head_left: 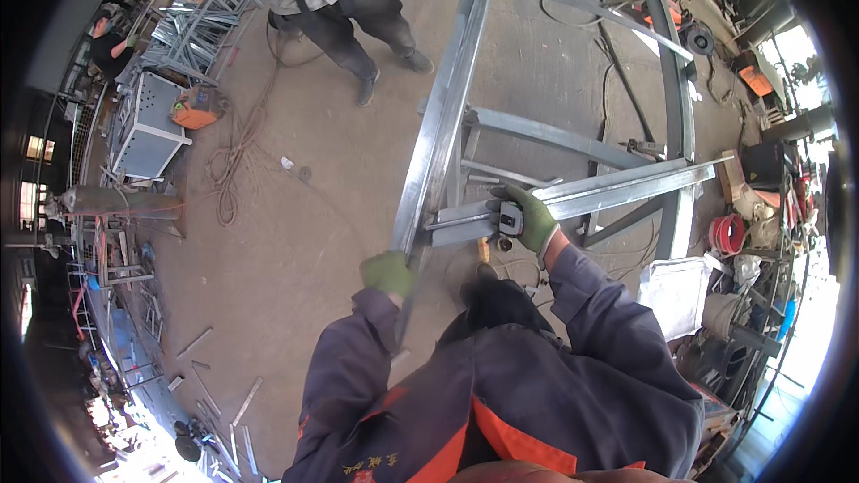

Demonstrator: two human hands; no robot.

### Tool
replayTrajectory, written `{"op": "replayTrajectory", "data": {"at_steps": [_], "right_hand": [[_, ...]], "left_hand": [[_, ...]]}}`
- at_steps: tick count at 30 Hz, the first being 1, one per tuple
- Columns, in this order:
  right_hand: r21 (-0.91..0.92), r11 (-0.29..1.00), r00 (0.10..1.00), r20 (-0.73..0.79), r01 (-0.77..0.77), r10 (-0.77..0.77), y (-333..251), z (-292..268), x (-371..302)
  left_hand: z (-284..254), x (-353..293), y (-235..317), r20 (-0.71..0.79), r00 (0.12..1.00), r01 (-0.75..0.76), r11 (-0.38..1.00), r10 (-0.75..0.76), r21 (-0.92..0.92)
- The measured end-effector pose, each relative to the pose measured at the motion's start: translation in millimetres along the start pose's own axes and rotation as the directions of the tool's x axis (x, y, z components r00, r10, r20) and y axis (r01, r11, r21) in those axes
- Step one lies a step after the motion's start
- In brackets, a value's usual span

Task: The person positions and aligns metal frame components, measures with a tape measure, and welds joints using a welding torch. A coworker assists by holding parts steady during alignment and welding.

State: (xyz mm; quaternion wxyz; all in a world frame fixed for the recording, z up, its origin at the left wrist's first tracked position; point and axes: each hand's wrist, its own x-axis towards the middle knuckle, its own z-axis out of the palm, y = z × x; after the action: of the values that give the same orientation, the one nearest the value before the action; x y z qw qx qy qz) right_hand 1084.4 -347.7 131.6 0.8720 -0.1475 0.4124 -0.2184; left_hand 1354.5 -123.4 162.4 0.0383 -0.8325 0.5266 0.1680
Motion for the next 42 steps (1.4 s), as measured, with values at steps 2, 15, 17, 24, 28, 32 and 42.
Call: {"op": "replayTrajectory", "data": {"at_steps": [2,15,17,24,28,32,42], "right_hand": [[-0.046,0.999,1.0,0.028,0.009,-0.008,1.6,0.7,-0.9],[-0.076,0.996,0.999,0.0,0.05,-0.05,11.6,-2.5,0.5],[-0.082,0.995,0.998,0.001,0.058,-0.059,10.6,1.1,-1.2],[-0.175,0.981,0.997,0.006,0.08,-0.08,10.5,0.4,-3.0],[-0.151,0.987,0.998,-0.009,0.056,-0.058,11.7,0.4,0.1],[-0.158,0.985,0.997,-0.019,0.074,-0.078,13.2,-0.2,1.3],[-0.033,0.999,0.998,-0.062,0.03,-0.032,14.7,1.4,4.1]], "left_hand": [[-3.2,0.2,1.6,-0.001,1.0,0.008,1.0,-0.008,0.004],[1.4,1.7,3.3,0.056,0.998,0.016,1.0,-0.017,0.018],[-2.6,1.1,7.1,0.06,0.998,0.025,0.999,-0.027,0.034],[-7.2,-3.2,12.1,0.1,0.992,0.072,0.997,-0.073,0.018],[-6.4,-5.0,12.0,0.09,0.992,0.083,0.997,-0.083,-0.001],[-6.7,-8.9,11.5,0.128,0.986,0.114,0.992,-0.107,-0.045],[-5.8,-30.7,5.4,0.112,0.987,0.116,0.993,-0.117,0.02]]}}
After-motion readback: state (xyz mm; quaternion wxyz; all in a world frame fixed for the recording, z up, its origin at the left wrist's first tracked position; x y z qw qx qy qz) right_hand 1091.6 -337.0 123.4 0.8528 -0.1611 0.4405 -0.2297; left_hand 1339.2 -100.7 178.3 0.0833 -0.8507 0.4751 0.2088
